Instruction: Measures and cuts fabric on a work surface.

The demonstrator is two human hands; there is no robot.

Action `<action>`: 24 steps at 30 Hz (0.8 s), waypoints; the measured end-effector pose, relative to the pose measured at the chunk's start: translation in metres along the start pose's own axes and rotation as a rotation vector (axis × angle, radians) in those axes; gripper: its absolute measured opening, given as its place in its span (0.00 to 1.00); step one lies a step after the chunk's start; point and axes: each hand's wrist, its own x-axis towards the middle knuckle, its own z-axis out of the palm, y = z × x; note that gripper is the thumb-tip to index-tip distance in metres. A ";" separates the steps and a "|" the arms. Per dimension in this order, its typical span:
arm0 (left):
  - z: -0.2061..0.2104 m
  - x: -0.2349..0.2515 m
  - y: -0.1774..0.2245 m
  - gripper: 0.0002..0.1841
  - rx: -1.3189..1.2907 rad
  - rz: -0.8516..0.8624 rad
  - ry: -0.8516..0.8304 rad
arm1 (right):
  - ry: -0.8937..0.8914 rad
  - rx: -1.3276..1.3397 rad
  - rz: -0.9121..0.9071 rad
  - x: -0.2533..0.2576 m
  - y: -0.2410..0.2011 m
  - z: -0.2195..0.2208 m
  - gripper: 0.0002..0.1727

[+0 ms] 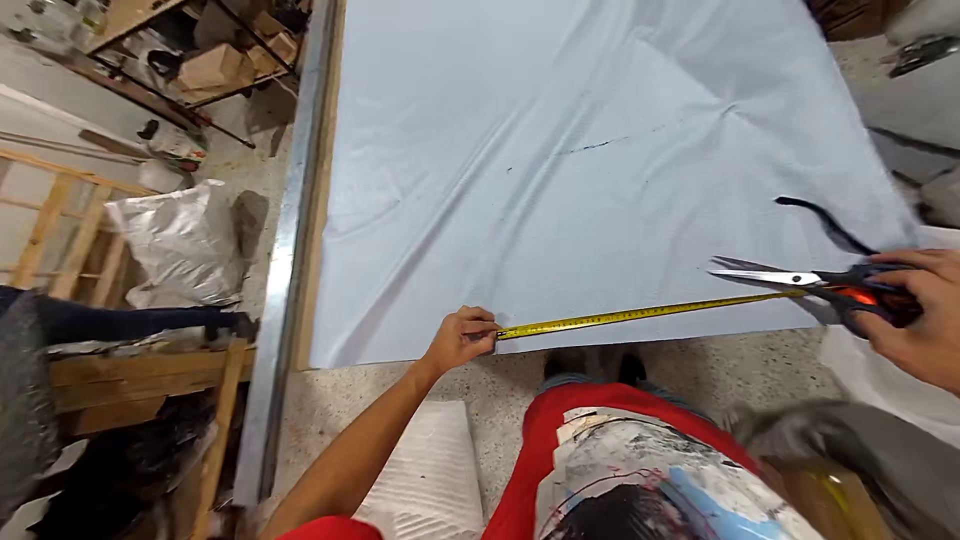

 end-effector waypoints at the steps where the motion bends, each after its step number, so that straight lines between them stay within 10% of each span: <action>1: 0.001 0.000 0.000 0.09 0.025 0.013 0.011 | 0.034 -0.017 -0.012 0.002 -0.007 0.000 0.25; 24: 0.008 0.009 -0.012 0.12 -0.024 0.013 -0.010 | -0.156 0.081 0.194 0.023 0.043 -0.050 0.15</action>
